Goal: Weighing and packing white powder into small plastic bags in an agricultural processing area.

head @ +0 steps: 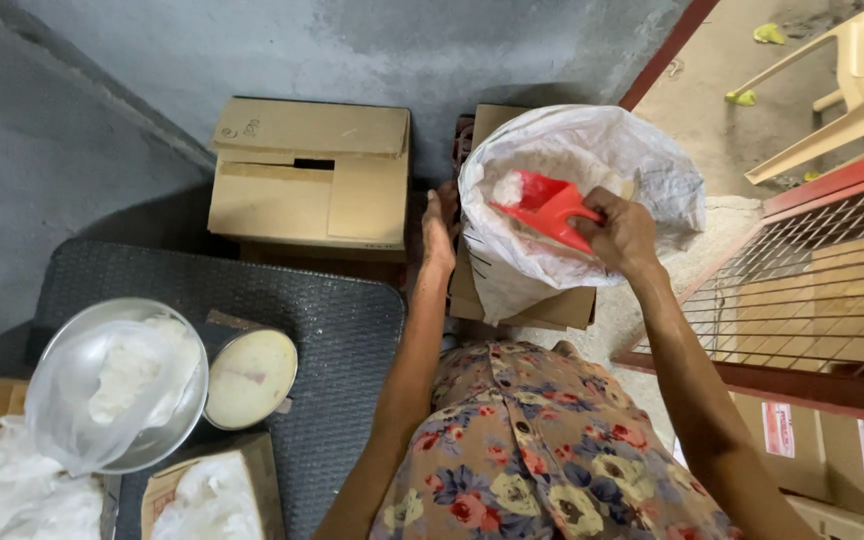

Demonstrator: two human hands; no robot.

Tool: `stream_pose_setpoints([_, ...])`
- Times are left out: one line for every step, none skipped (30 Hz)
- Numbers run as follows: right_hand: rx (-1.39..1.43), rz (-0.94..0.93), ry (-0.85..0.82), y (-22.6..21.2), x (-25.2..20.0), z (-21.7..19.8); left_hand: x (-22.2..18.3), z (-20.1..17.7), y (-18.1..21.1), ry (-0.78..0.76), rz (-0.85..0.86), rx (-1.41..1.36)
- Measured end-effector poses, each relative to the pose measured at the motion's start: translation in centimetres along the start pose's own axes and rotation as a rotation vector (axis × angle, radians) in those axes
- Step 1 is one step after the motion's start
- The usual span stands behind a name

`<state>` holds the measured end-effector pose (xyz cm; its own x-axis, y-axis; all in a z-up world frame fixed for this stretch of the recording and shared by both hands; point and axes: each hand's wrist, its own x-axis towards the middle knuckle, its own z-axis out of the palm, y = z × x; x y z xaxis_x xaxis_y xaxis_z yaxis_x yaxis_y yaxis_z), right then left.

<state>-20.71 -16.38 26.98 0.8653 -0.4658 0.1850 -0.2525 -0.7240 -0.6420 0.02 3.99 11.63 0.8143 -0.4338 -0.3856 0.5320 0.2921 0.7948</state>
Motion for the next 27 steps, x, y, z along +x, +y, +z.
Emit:
stream_pose_setpoints([0.002, -0.005, -0.004, 0.3, -0.1, 0.0, -0.3, 0.3, 0.3, 0.005, 0.003, -0.002])
stream_pose_setpoints([0.065, 0.023, 0.004, 0.5, -0.2, 0.1, -0.6, 0.6, 0.6, -0.016, 0.067, -0.040])
stream_pose_setpoints([0.127, 0.050, 0.006, 0.8, -0.4, 0.2, -1.1, 0.8, 0.8, -0.032, 0.130, -0.080])
stream_pose_setpoints([0.129, 0.045, -0.003, 0.7, -0.7, -0.1, -1.6, 1.2, 0.7, -0.022, 0.132, -0.084])
stream_pose_setpoints([0.112, 0.059, 0.000, 0.5, -0.7, -0.3, -1.8, 1.6, 0.8, -0.063, 0.226, -0.104])
stream_pose_setpoints([0.094, 0.072, 0.003, 0.3, -0.7, -0.5, -2.1, 1.9, 1.0, -0.104, 0.320, -0.122])
stream_pose_setpoints([0.097, 0.058, -0.005, 0.5, -0.6, -0.6, -2.8, 2.4, 1.7, -0.092, 0.331, -0.126])
stream_pose_setpoints([0.061, 0.047, 0.014, 0.7, -0.6, -0.7, -3.5, 3.0, 2.3, -0.091, 0.364, -0.072])
stream_pose_setpoints([0.025, 0.035, 0.033, 1.0, -0.5, -0.8, -4.2, 3.5, 3.0, -0.087, 0.397, -0.020])
stream_pose_setpoints([0.026, 0.020, 0.023, 1.3, -0.5, -1.1, -5.2, 4.1, 3.7, -0.074, 0.408, -0.026])
stream_pose_setpoints([0.101, 0.032, 0.028, 1.7, -0.7, -1.3, -6.4, 4.5, 4.2, -0.033, 0.393, 0.097])
stream_pose_setpoints([0.176, 0.045, 0.033, 2.0, -0.9, -1.4, -7.6, 4.9, 4.8, 0.008, 0.375, 0.219])
stream_pose_setpoints([0.181, 0.028, 0.016, 1.9, -0.9, -1.8, -7.0, 4.6, 3.9, 0.030, 0.385, 0.214])
stream_pose_setpoints([0.178, 0.035, 0.030, 1.8, -0.9, -2.2, -6.4, 4.3, 3.0, 0.074, 0.391, 0.281])
stream_pose_setpoints([0.176, 0.038, 0.042, 1.7, -0.8, -2.6, -5.7, 4.0, 2.2, 0.121, 0.399, 0.345])
stream_pose_setpoints([0.181, 0.017, 0.023, 2.3, -1.0, -2.9, -4.1, 4.2, 1.0, 0.147, 0.409, 0.338])
stream_pose_setpoints([0.111, -0.009, 0.038, 2.7, -0.7, -3.0, -2.4, 4.3, 0.2, 0.158, 0.589, 0.345])
stream_pose_setpoints([0.042, -0.037, 0.055, 3.1, -0.4, -3.1, -0.7, 4.1, -0.6, 0.170, 0.768, 0.358])
stream_pose_setpoints([0.049, -0.076, 0.019, 4.5, -0.4, -3.3, -2.1, 5.7, 0.5, 0.222, 0.781, 0.349])
stream_pose_setpoints([0.007, -0.145, 0.043, 6.0, -0.5, -3.4, -3.4, 7.2, 1.7, 0.295, 0.729, 0.512])
stream_pose_setpoints([-0.026, -0.222, 0.066, 7.3, -0.2, -3.2, -4.7, 8.3, 3.0, 0.375, 0.667, 0.670])
stream_pose_setpoints([-0.012, -0.268, 0.030, 8.0, 0.0, -3.4, -4.7, 8.1, 2.8, 0.436, 0.674, 0.657])
stream_pose_setpoints([0.087, -0.256, 0.029, 8.8, 0.3, -3.8, -4.7, 8.1, 2.6, 0.461, 0.673, 0.673])
stream_pose_setpoints([0.184, -0.240, 0.025, 9.6, 0.9, -4.2, -4.5, 8.2, 2.5, 0.485, 0.670, 0.688])
stream_pose_setpoints([0.193, -0.270, -0.009, 10.0, 1.0, -4.6, -5.1, 7.6, 2.3, 0.531, 0.670, 0.677])
stream_pose_setpoints([0.195, -0.286, 0.016, 10.4, 1.2, -5.0, -5.6, 7.0, 2.1, 0.507, 0.723, 0.677])
stream_pose_setpoints([0.195, -0.297, 0.047, 10.9, 1.3, -5.7, -6.0, 6.7, 1.9, 0.473, 0.775, 0.678])
